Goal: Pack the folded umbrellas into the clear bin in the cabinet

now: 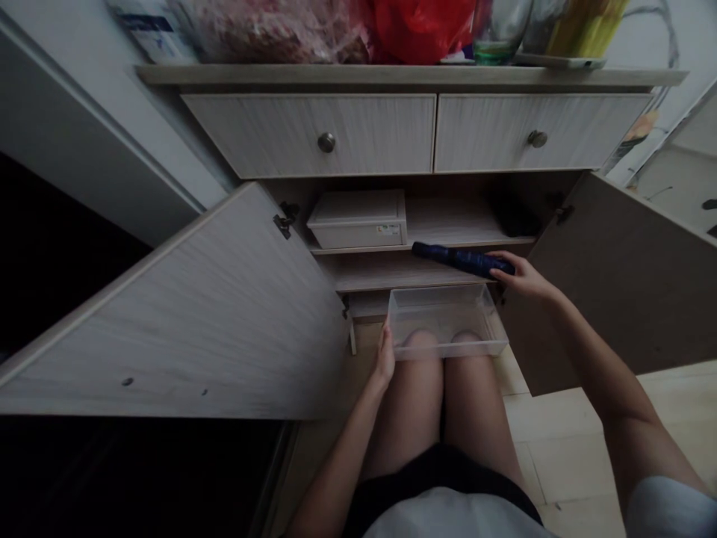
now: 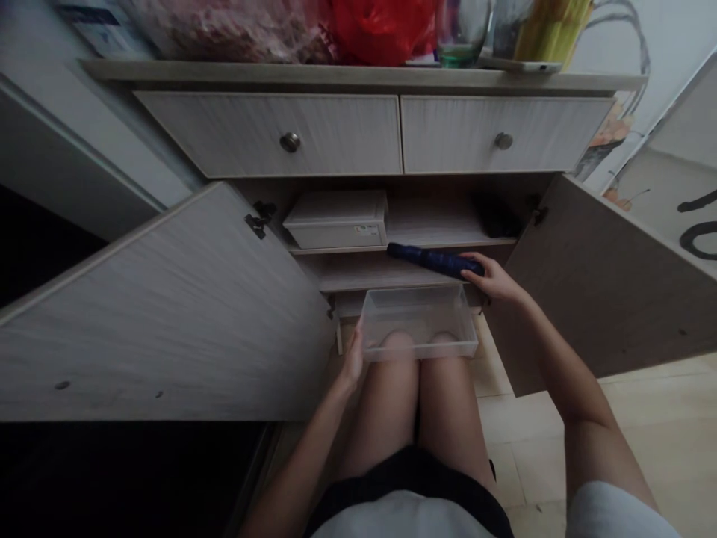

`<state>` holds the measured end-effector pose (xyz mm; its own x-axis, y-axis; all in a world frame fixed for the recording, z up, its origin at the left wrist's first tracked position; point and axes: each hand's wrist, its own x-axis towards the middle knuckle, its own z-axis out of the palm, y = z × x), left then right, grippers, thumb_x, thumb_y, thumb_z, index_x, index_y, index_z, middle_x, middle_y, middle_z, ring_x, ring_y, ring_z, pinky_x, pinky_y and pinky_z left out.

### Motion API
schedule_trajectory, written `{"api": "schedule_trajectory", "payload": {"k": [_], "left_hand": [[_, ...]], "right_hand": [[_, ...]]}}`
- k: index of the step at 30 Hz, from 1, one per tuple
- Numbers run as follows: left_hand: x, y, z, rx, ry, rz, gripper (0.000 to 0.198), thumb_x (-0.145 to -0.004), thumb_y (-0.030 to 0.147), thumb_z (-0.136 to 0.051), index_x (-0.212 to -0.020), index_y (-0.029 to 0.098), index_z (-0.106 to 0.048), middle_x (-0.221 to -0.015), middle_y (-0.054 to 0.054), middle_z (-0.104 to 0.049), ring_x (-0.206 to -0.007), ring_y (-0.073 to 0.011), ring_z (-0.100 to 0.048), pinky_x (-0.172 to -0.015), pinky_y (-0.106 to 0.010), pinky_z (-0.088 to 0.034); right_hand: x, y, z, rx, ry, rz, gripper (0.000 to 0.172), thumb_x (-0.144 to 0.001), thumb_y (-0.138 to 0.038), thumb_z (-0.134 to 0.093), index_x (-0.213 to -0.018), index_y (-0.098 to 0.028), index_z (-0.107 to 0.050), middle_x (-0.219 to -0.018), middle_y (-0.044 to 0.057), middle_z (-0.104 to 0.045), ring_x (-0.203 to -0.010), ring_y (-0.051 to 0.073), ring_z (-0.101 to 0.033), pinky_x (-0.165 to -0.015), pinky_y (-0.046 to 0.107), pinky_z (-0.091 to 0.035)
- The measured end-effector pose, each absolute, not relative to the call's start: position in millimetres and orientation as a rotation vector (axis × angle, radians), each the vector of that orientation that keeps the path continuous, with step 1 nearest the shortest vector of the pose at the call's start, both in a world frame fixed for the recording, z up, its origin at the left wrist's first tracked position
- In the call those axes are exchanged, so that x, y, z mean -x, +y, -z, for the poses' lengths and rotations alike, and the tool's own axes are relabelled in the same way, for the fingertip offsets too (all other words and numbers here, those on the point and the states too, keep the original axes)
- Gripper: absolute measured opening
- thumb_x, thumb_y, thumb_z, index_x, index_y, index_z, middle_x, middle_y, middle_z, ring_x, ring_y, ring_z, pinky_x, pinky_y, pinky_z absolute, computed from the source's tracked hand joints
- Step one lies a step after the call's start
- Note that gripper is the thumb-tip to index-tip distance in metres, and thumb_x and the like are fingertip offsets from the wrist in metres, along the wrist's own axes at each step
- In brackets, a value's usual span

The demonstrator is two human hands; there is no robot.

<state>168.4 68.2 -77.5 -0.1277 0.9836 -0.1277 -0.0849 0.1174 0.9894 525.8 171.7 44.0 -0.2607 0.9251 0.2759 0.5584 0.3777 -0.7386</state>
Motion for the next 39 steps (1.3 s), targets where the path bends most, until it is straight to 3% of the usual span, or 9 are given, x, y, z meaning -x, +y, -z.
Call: {"api": "schedule_trajectory", "payload": {"k": [5, 15, 21, 26, 30, 34, 39], "left_hand": [[-169.2, 67.7, 73.9, -0.983, 1.313, -1.245, 0.084, -0.084, 0.081, -0.044, -0.149, 0.028, -0.048, -0.161, -0.008, -0.040, -0.148, -0.0323, -0.037, -0.112, -0.048, -0.046], [-168.3, 67.7, 71.7, -0.977, 1.341, -1.245, 0.076, -0.087, 0.076, -0.047, -0.147, 0.029, -0.051, -0.161, -0.007, -0.040, -0.148, -0.0354, -0.037, -0.108, -0.054, -0.048], [-163.1, 66.9, 72.8, -1.067, 1.328, -1.268, 0.078, -0.085, 0.078, -0.048, -0.144, 0.027, -0.055, -0.158, -0.008, -0.044, -0.151, -0.0316, -0.031, -0.123, -0.050, -0.030], [-164.5, 67.9, 74.3, -1.010, 1.312, -1.245, 0.080, -0.084, 0.079, -0.047, -0.146, 0.029, -0.052, -0.162, -0.007, -0.039, -0.149, -0.0354, -0.034, -0.109, -0.050, -0.049], [-164.1, 67.1, 77.1, -0.993, 1.343, -1.263, 0.083, -0.083, 0.081, -0.048, -0.146, 0.027, -0.052, -0.161, -0.009, -0.040, -0.148, -0.0342, -0.036, -0.108, -0.047, -0.049], [-164.0, 66.1, 79.0, -0.955, 1.358, -1.261, 0.085, -0.082, 0.081, -0.049, -0.146, 0.025, -0.051, -0.158, -0.011, -0.044, -0.143, -0.0345, -0.044, -0.104, -0.047, -0.052], [-165.8, 66.7, 77.3, -0.992, 1.357, -1.275, 0.100, -0.075, 0.088, -0.048, -0.148, 0.019, -0.050, -0.159, -0.015, -0.041, -0.144, -0.0373, -0.041, -0.100, -0.047, -0.054]], "right_hand": [[-516.6, 125.0, -43.7, 1.127, -2.256, -0.838, 0.046, -0.092, -0.043, -0.059, -0.130, -0.017, -0.063, -0.127, 0.013, -0.068, -0.116, 0.027, -0.065, -0.100, 0.041, -0.052], [-474.4, 145.4, -5.6, 1.151, -2.490, -0.534, 0.043, -0.086, -0.019, -0.066, -0.129, -0.016, -0.062, -0.126, 0.015, -0.068, -0.117, 0.026, -0.065, -0.100, 0.040, -0.051], [-463.0, 153.9, 1.2, 1.459, -2.661, -0.228, 0.032, -0.086, -0.025, -0.073, -0.116, -0.019, -0.066, -0.113, 0.012, -0.071, -0.107, 0.025, -0.067, -0.090, 0.034, -0.050], [-445.9, 156.2, 0.8, 1.601, -2.734, -0.035, 0.030, -0.088, -0.023, -0.072, -0.116, -0.018, -0.065, -0.116, 0.013, -0.068, -0.107, 0.025, -0.066, -0.089, 0.031, -0.048], [-450.5, 165.2, -3.2, 1.521, -2.706, -0.109, 0.030, -0.087, -0.030, -0.074, -0.114, -0.019, -0.067, -0.115, 0.012, -0.068, -0.102, 0.025, -0.067, -0.086, 0.032, -0.048], [-483.0, 200.7, -17.1, 1.562, -2.298, -0.270, 0.027, -0.095, -0.037, -0.060, -0.116, -0.019, -0.066, -0.102, 0.009, -0.071, -0.090, 0.021, -0.067, -0.079, 0.029, -0.049], [-533.2, 265.5, -39.6, 2.016, -1.783, 0.051, 0.039, -0.094, -0.026, -0.054, -0.129, -0.012, -0.061, -0.125, 0.021, -0.062, -0.114, 0.032, -0.059, -0.090, 0.039, -0.048]]}}
